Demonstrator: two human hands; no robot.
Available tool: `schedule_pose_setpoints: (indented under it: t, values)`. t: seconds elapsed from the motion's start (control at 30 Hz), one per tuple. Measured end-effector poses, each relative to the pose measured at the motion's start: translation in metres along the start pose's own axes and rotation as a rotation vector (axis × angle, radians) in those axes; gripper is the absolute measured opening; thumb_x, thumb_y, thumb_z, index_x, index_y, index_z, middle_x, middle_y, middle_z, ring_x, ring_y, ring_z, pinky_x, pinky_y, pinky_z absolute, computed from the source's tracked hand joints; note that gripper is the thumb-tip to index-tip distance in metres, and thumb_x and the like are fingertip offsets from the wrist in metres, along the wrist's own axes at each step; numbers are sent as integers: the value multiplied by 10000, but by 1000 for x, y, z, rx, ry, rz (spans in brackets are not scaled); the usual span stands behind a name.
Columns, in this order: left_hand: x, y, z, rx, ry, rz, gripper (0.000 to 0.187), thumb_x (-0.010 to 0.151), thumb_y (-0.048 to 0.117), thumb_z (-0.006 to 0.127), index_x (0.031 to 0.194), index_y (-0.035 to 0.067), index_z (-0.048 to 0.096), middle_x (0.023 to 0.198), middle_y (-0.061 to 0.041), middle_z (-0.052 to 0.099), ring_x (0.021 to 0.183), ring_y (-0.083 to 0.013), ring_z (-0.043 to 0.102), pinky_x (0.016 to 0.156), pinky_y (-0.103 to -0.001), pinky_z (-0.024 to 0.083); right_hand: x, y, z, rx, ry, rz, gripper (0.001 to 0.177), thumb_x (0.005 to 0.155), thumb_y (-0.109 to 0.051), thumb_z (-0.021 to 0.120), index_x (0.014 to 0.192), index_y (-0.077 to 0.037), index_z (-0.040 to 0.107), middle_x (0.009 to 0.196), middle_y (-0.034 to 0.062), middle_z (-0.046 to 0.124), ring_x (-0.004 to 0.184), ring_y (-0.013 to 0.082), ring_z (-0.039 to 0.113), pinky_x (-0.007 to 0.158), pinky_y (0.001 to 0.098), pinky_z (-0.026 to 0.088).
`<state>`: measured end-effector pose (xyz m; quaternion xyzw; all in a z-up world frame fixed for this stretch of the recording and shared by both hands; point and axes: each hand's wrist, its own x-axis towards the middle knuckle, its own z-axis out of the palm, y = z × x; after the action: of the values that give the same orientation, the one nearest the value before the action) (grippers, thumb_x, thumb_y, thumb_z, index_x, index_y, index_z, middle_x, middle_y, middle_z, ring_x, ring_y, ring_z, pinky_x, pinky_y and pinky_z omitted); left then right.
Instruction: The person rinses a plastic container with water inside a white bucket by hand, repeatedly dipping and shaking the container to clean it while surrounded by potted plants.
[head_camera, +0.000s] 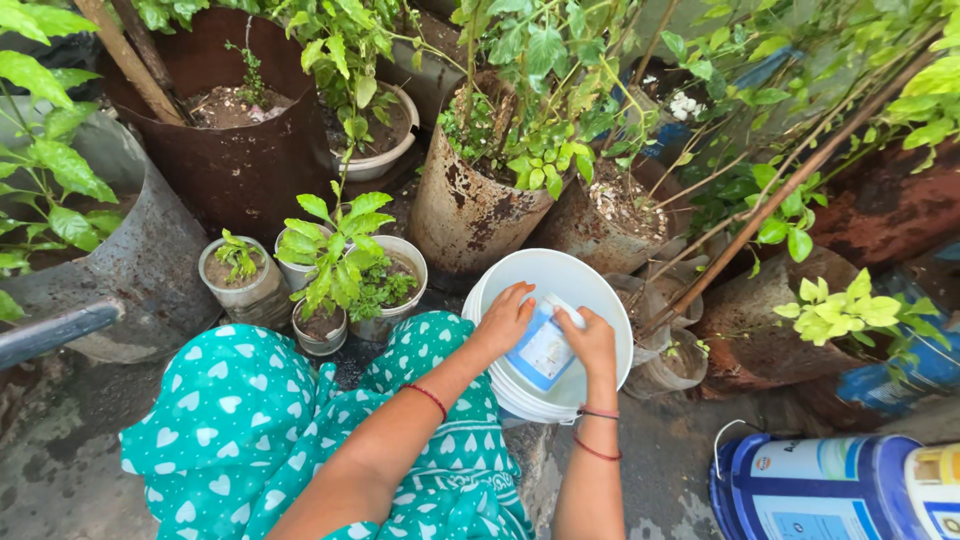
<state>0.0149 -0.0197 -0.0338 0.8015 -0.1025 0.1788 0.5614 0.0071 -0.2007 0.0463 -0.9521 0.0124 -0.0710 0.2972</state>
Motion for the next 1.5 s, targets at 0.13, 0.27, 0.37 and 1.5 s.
schedule_pose_setpoints:
  t: [0.13, 0.27, 0.37, 1.5]
  values:
    - [1, 26, -24, -16, -33, -58, 367, 1042, 264, 502, 1308, 38, 613, 1390, -200, 588, 1333, -371, 522, 1121, -433, 408, -16, -32, -33, 192, -37, 74, 437, 846, -474, 761, 817, -39, 733, 626, 101, 659, 602, 190, 589, 593, 376, 496]
    - [14, 89, -63, -197, -74, -110, 436, 1071, 331, 421, 1399, 77, 558, 1434, -172, 564, 1343, -340, 523, 1114, -405, 415, -50, -83, -50, 192, 134, -105, 354, 811, -334, 847, 756, -14, 705, 650, 101, 604, 664, 247, 573, 650, 373, 471]
    - [22, 145, -97, -267, -74, 74, 469, 1077, 331, 429, 1449, 59, 516, 1492, -188, 517, 1399, -343, 475, 1144, -406, 378, -69, -127, -65, 108, 446, -374, 405, 756, -207, 916, 714, 14, 580, 817, 116, 604, 915, 280, 549, 836, 374, 475]
    - [110, 129, -149, -108, 77, 81, 404, 1075, 317, 425, 1275, 54, 658, 1301, -166, 676, 1229, -323, 645, 1047, -383, 500, 21, -211, -53, 61, 477, -888, 263, 764, -148, 846, 883, -16, 651, 1153, 143, 729, 1100, 355, 672, 983, 482, 475]
